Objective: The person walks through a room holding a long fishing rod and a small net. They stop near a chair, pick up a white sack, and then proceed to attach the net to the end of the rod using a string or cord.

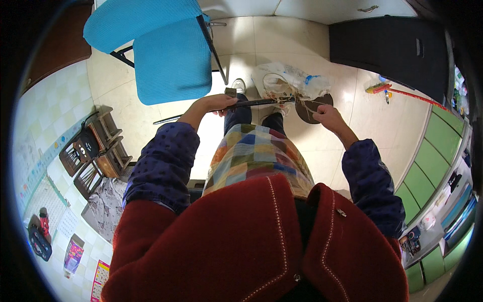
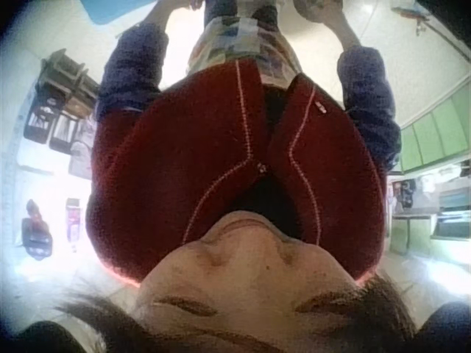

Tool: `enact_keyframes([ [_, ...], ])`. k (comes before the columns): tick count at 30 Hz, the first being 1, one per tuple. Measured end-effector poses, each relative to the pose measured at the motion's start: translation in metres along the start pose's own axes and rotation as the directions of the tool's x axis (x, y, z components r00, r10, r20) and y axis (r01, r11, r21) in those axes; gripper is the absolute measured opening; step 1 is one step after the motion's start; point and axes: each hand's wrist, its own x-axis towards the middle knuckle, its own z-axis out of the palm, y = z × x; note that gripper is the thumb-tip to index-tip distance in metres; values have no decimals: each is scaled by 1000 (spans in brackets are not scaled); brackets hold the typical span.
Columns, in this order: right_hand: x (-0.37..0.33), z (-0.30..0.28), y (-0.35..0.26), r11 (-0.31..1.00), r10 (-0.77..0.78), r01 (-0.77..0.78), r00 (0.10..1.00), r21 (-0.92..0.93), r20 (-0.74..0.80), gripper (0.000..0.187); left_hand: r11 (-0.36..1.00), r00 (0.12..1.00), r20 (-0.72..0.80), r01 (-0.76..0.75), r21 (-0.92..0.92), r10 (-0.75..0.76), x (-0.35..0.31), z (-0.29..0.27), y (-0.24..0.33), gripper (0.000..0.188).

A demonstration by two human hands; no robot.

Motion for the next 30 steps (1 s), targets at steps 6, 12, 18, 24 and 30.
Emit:
enact_keyframes([
  [6,2,7,-1,998,3,-2,1000,61,-17,28,994,994,36,105,31,-106,-27,-8,-7,74],
  [12,-1,11,-4,998,-22,26,998,56,-64,27,987,987,34,158,-9,-157,-36,-1,-4,63],
  [18,-5,14,-9,998,-58,60,996,32,-69,27,972,980,39,189,138,-196,-20,-2,-11,73],
  [24,-8,14,-6,997,9,0,994,80,-113,26,905,890,-265,-283,319,371,1,7,-34,54],
  [30,-7,19,1,993,51,-42,996,111,-80,27,875,752,-587,28,484,300,2,36,-44,30],
])
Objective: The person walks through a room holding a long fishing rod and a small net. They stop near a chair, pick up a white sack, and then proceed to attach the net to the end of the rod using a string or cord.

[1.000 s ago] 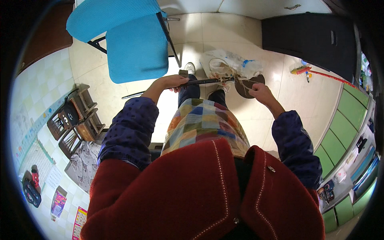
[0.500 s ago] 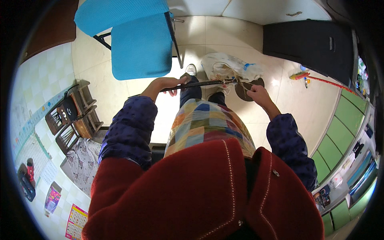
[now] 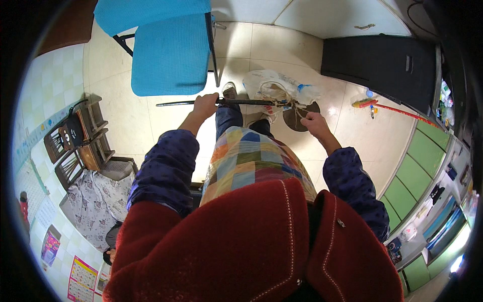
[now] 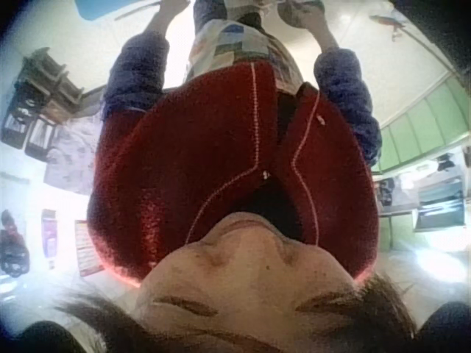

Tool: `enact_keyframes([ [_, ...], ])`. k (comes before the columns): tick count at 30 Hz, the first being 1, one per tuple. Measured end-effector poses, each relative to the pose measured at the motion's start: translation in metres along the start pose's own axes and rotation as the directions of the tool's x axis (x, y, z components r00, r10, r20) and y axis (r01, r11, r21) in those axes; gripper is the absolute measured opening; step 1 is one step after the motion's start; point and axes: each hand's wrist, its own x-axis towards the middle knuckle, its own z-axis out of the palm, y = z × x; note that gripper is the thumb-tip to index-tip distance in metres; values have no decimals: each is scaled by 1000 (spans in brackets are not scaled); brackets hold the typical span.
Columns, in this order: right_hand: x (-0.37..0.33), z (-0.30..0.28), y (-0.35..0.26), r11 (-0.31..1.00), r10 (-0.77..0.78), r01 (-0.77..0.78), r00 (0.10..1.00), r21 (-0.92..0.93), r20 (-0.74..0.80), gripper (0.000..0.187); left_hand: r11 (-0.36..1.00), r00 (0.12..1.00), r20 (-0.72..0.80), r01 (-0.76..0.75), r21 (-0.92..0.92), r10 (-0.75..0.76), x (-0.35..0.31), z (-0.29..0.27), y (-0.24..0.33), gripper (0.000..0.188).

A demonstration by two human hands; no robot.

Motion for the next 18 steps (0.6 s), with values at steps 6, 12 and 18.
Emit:
enact_keyframes([
  [6,0,3,1,1000,16,-16,1000,-17,-12,27,960,788,-593,14,280,162,-5,13,20,5],
  [12,-2,8,-2,995,-102,101,995,-16,-24,28,952,897,-442,136,274,-1,-5,21,26,7],
  [18,-2,6,0,992,-125,124,992,-23,-13,28,935,838,-453,355,27,-305,-6,37,41,16],
])
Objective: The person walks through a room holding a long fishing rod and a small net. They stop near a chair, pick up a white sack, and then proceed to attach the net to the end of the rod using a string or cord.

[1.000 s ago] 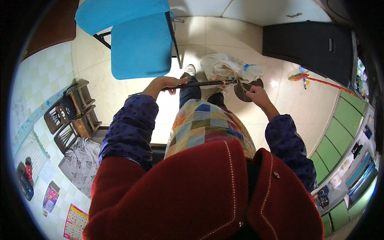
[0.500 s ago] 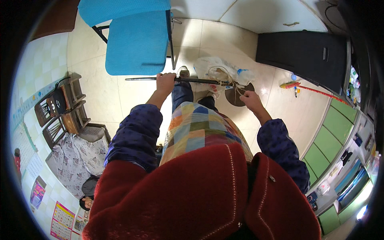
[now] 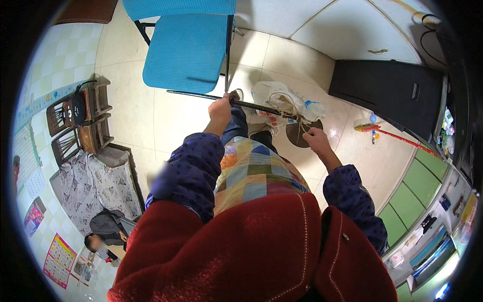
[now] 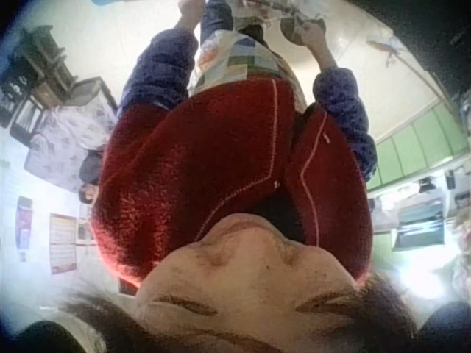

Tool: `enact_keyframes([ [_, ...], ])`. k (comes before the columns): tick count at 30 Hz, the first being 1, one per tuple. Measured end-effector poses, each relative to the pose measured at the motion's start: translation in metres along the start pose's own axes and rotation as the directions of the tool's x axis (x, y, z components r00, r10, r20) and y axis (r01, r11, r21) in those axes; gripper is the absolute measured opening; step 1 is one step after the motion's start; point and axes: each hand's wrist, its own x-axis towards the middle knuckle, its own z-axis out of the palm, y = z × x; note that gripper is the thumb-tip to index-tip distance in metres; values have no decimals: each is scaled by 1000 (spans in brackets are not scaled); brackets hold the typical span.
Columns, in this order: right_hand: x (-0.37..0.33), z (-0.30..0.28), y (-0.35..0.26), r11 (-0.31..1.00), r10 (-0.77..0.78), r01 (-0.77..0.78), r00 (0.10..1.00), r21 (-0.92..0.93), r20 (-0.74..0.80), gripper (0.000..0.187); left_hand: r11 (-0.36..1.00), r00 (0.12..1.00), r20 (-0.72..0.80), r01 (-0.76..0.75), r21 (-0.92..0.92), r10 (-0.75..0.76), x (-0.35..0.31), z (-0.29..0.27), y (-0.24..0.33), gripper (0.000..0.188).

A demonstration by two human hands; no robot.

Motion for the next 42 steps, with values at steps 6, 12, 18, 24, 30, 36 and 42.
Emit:
enact_keyframes([
  [6,-5,-1,-1,995,-89,88,996,-51,-9,26,713,964,74,238,-660,-254,-1,24,4,22],
  [12,-6,-4,-6,976,-36,37,999,-215,8,33,693,967,189,253,-675,-169,-3,20,5,34],
  [18,-3,-3,2,972,-53,41,998,-230,-44,32,698,924,357,344,-628,-135,-7,8,0,48],
  [24,-3,-2,16,982,-109,93,990,-163,-94,31,700,925,348,349,-624,-151,-19,13,-6,56],
  [30,-3,0,11,982,-56,50,998,-182,-28,31,720,923,351,351,-599,-158,-24,12,-13,54],
  [36,-7,-2,15,992,-52,45,997,-122,-53,31,732,918,373,344,-588,-133,-25,18,-14,57],
  [42,-9,0,21,992,-55,46,996,-116,-74,29,780,947,311,251,-573,-76,-23,25,-16,49],
])
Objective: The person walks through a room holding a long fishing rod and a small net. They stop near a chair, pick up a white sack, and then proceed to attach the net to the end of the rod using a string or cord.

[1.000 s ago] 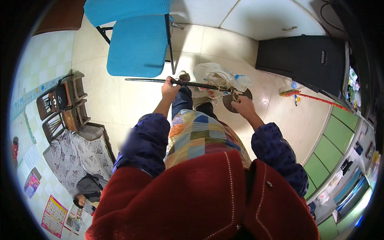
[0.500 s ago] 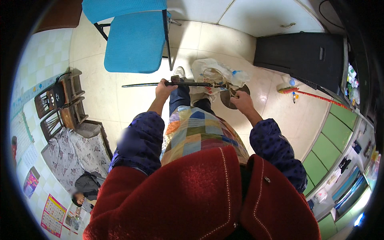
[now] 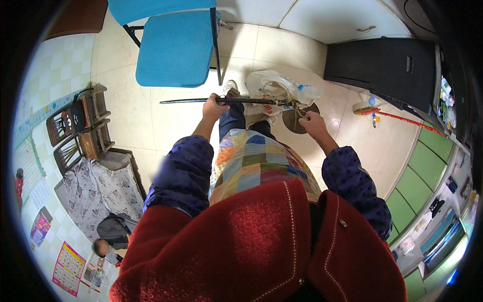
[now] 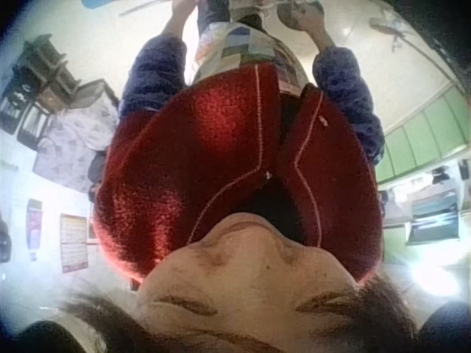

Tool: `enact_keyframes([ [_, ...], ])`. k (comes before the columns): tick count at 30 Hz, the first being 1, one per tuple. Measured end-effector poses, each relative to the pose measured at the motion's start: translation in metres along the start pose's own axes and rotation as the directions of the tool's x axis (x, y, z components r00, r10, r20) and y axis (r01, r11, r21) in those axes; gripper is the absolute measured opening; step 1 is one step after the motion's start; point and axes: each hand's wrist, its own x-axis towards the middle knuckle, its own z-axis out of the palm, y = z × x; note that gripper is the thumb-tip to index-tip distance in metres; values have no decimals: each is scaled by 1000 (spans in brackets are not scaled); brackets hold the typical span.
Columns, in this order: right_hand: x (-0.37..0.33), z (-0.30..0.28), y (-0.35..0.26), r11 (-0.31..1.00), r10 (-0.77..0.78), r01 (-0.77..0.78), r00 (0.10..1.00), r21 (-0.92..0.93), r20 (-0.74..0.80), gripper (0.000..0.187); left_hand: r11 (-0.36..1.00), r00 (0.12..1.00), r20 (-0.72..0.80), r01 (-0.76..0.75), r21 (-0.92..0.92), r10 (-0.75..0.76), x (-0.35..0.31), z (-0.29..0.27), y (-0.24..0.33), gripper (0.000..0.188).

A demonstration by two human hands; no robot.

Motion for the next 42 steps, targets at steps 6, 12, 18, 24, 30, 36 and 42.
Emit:
enact_keyframes([
  [6,-1,2,2,999,-31,31,999,-19,-11,29,1000,1000,-2,24,12,-24,-4,-1,-1,46],
  [12,-1,2,0,1000,-22,22,999,-17,23,30,998,999,13,47,51,-48,-4,-2,-4,44],
  [18,-1,-3,-7,999,5,-2,999,-52,54,30,998,998,-7,55,33,-55,-2,2,-9,40],
  [24,-1,-5,-8,999,9,-7,998,-31,59,32,998,997,-44,68,14,-67,-5,1,4,41],
  [30,-1,-6,-5,999,32,-31,996,-15,84,32,997,996,-70,50,-54,-54,-9,-4,17,48],
  [36,-1,-6,-3,1000,18,-18,997,-1,75,32,993,993,-69,89,-82,-95,-7,-3,20,48],
  [42,-1,-7,-1,1000,0,0,998,-8,64,32,996,994,-85,61,-71,-67,-6,0,18,48],
])
